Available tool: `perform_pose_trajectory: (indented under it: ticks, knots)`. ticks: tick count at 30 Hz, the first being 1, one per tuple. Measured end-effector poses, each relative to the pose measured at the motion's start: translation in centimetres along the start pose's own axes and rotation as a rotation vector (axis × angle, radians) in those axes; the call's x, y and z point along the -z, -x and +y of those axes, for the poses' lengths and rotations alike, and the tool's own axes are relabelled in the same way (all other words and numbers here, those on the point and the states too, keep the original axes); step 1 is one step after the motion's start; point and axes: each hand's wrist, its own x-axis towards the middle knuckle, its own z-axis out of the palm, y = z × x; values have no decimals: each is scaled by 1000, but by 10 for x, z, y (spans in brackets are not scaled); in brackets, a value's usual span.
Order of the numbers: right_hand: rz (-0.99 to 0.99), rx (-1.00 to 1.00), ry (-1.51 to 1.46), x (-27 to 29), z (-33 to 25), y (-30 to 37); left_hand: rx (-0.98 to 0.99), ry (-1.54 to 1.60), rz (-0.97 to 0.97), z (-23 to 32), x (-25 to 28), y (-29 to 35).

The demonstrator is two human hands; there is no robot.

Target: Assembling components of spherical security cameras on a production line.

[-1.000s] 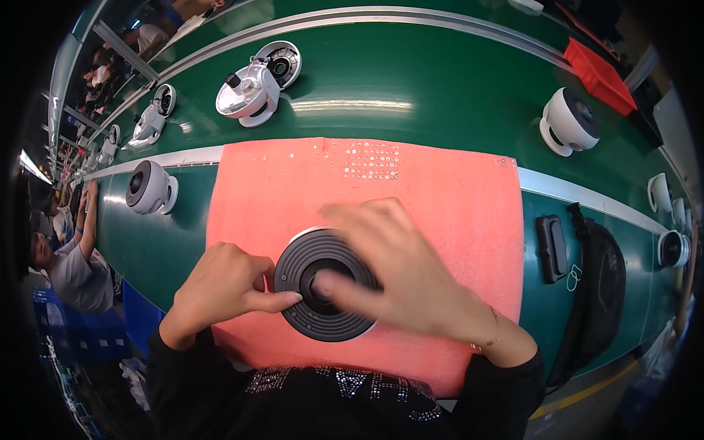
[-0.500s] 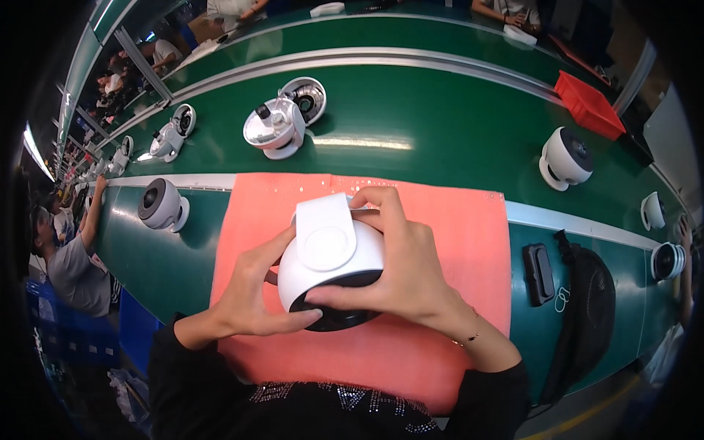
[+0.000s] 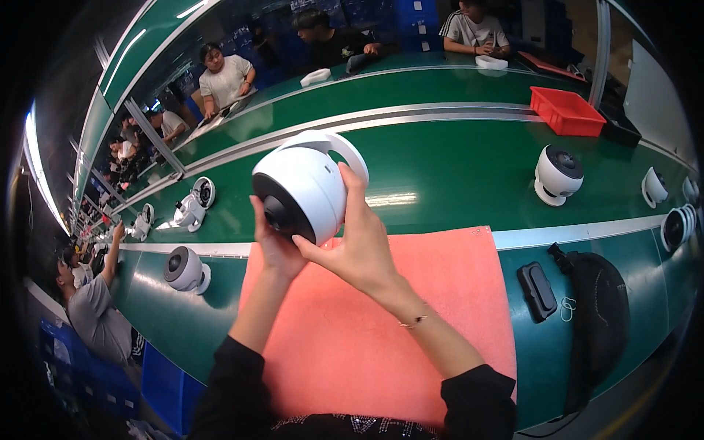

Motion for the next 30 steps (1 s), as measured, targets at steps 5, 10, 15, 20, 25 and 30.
perform_pose_trajectory:
  ticks: [5,10,15,20,25,30]
  knots:
    - [119,70,175,4,24,1,-122,71,46,-43,-5,-26]
    - [87,-87,42,12,36,1,-118,19,49,-52,-8,-39]
    - [195,-317,-449,25,77,-7,181,189,-146,-64,-5,-44]
    - [507,-709,-844,60,107,-16,166,210,442,-77,43,-66]
    - [559,-818,-743,78,133,-8,10,24,490,-79,100,-91]
    - [315,-933,-913,57,111,0,-124,-79,422,-57,101,-91]
